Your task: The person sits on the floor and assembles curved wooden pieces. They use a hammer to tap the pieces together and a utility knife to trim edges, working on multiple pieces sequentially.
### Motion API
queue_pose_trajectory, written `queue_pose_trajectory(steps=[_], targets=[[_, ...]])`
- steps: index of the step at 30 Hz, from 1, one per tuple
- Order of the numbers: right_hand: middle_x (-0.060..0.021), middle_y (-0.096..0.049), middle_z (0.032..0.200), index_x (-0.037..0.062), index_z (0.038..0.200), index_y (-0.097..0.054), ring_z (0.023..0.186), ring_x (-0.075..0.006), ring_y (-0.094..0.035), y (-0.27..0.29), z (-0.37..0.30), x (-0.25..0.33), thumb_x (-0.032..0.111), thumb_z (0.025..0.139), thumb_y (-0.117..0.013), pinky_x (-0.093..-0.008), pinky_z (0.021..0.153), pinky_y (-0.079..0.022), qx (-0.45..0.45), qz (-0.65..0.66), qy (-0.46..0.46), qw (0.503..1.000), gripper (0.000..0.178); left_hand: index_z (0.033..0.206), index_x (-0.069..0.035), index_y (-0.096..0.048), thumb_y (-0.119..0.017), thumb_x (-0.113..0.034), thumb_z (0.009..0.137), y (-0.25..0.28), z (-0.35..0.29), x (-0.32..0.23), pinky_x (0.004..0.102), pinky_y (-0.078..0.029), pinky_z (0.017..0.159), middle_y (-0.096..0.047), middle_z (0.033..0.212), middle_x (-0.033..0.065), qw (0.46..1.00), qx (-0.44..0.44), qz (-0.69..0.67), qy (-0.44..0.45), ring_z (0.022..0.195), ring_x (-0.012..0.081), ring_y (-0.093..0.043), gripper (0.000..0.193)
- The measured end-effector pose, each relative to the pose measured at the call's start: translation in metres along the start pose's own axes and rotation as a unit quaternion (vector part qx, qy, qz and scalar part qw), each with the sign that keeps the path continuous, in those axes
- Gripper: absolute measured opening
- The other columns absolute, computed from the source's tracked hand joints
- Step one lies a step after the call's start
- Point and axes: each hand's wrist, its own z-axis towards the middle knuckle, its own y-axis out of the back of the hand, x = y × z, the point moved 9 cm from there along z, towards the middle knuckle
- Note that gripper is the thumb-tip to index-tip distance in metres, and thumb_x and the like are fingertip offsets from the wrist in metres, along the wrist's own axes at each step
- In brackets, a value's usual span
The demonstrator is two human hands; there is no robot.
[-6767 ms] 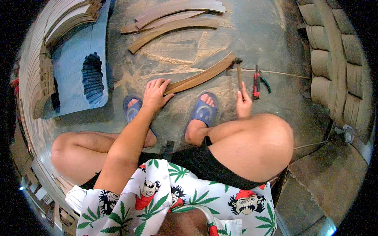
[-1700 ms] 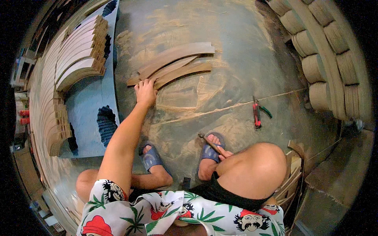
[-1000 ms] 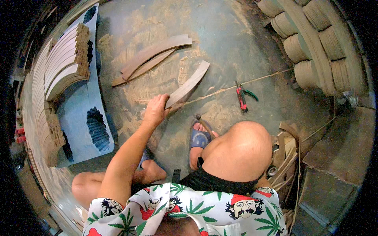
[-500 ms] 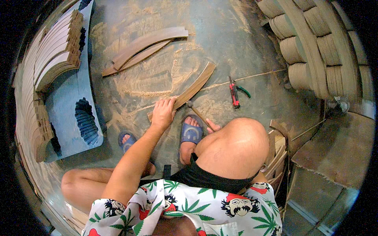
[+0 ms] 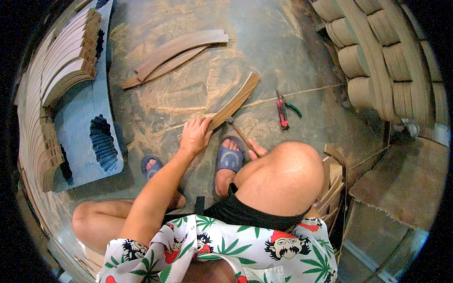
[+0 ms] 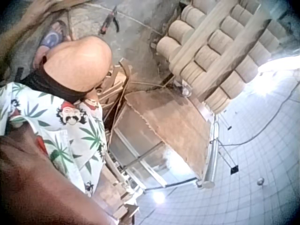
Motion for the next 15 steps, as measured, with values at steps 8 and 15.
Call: queue_pose_trajectory(steps=[8, 15], targets=[[-0.0202, -0.078, 0.13, 0.0131, 0.152, -0.068, 0.115, -0.029, -0.077, 0.004, 0.004, -0.012, 0.013, 0.107, -0.072, -0.0375, 0.098, -0.059, -0.014, 0.007, -0.008, 1.0, 0.045, 0.142, -0.002, -0.058, -0.09, -0.015, 0.085, 0.023, 0.026, 0.019, 0.0489, -0.048, 0.106, -0.067, 0.131, 0.0169, 0.912, -0.231, -0.237, 0.242, 0.124, 0.0352, -0.062, 0.067], [-0.0198, -0.078, 0.128, 0.0142, 0.152, -0.068, 0.112, -0.0286, -0.077, 0.007, 0.001, -0.019, 0.013, 0.107, -0.072, -0.0372, 0.095, -0.059, -0.017, 0.009, -0.017, 1.0, 0.045, 0.121, 0.002, -0.056, -0.087, -0.028, 0.099, -0.032, 0.05, 0.005, 0.0412, -0.063, 0.074, -0.071, 0.11, 0.0135, 0.621, -0.228, -0.589, 0.465, 0.088, 0.0251, -0.072, 0.048]])
